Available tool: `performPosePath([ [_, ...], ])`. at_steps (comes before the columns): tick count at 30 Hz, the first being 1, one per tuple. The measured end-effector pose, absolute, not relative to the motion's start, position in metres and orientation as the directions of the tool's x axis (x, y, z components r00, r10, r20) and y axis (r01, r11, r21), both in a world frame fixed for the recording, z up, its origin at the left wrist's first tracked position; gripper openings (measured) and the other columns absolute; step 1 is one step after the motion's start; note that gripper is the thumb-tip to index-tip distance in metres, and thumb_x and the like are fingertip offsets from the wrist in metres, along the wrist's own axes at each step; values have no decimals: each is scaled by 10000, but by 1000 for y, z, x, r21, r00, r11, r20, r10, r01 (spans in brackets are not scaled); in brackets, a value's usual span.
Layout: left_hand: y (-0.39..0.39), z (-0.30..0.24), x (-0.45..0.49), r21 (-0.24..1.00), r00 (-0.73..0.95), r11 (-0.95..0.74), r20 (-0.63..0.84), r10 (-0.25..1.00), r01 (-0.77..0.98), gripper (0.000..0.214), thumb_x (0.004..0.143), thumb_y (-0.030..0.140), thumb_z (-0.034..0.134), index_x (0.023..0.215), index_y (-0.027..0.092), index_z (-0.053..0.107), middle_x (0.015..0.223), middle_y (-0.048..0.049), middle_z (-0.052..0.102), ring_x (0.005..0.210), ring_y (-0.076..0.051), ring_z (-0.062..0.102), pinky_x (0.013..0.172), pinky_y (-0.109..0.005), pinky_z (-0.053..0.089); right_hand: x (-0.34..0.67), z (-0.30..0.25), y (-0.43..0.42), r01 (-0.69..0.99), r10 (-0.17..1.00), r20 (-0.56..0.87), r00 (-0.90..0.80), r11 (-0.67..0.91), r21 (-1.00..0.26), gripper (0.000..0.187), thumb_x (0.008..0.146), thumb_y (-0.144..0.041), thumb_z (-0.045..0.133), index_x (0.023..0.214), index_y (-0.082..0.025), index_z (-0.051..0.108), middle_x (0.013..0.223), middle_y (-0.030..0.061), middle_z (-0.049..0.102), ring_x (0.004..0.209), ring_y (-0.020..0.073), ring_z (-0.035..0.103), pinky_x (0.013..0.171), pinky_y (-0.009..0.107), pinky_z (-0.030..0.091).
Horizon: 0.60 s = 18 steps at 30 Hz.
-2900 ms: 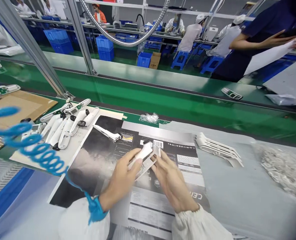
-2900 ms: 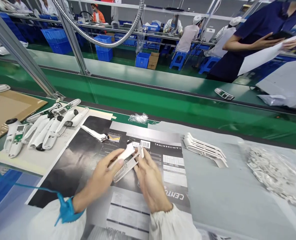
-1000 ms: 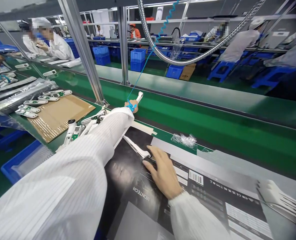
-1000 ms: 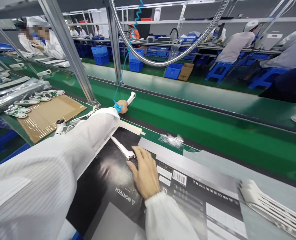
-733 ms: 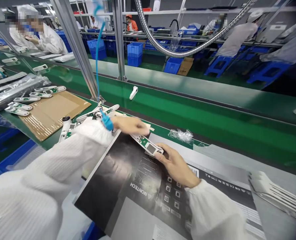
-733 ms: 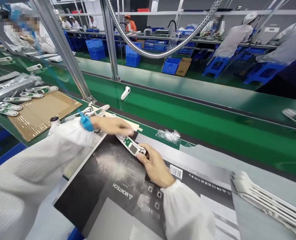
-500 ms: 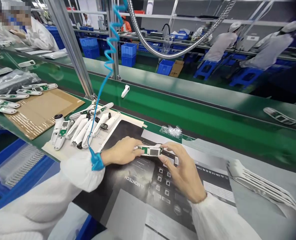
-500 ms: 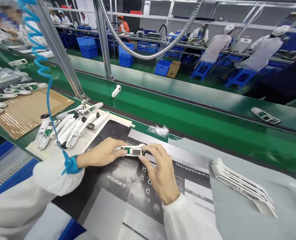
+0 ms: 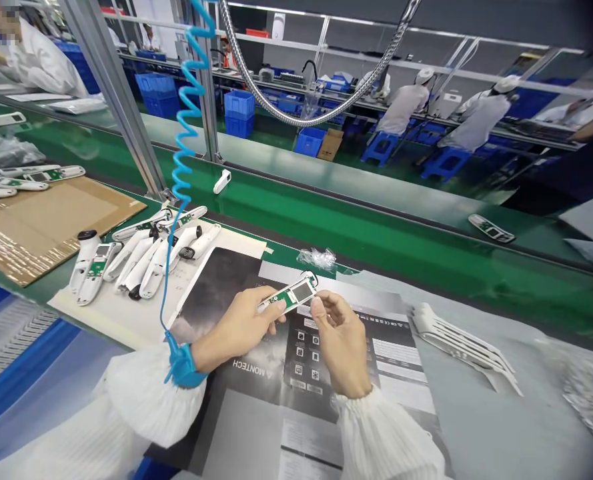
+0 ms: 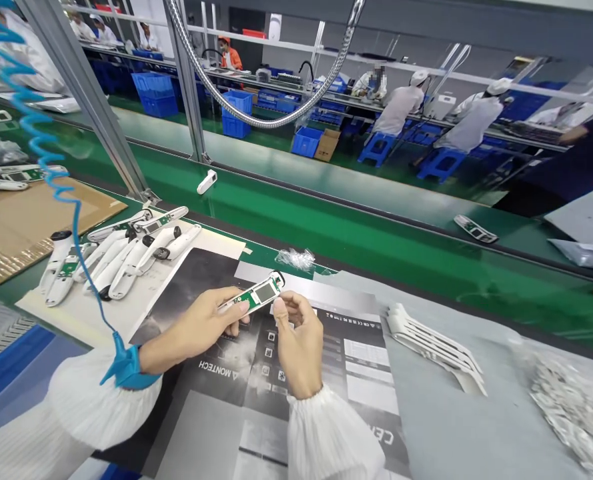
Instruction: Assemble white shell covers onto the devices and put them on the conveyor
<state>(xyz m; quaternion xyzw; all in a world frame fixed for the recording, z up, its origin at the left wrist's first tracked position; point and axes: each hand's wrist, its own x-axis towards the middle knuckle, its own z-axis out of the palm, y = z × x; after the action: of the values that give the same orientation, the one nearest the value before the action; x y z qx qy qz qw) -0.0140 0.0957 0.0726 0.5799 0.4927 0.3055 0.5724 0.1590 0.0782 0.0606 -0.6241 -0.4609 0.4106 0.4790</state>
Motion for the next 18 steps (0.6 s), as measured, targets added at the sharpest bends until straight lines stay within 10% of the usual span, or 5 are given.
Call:
performPosePath([
  [13, 107, 60, -3, 766, 101, 44, -141, 985, 642, 185, 945, 283, 457, 882, 201, 610, 665, -11, 641, 585, -162, 584, 611, -265, 403, 135, 70, 85, 34, 965, -136, 222, -147, -989, 339, 847, -521, 608, 810, -184, 635, 788, 11, 614, 789, 170, 538, 745, 288, 428],
  [18, 109, 64, -24, 675, 110, 67, -215, 970, 734, 211, 944, 274, 431, 944, 199, 627, 729, -50, 672, 654, -217, 632, 627, -303, 428, 180, 53, 156, 599, 971, 62, 230, -91, -796, 298, 911, -434, 468, 794, -186, 585, 787, 48, 623, 771, 190, 554, 757, 325, 436],
])
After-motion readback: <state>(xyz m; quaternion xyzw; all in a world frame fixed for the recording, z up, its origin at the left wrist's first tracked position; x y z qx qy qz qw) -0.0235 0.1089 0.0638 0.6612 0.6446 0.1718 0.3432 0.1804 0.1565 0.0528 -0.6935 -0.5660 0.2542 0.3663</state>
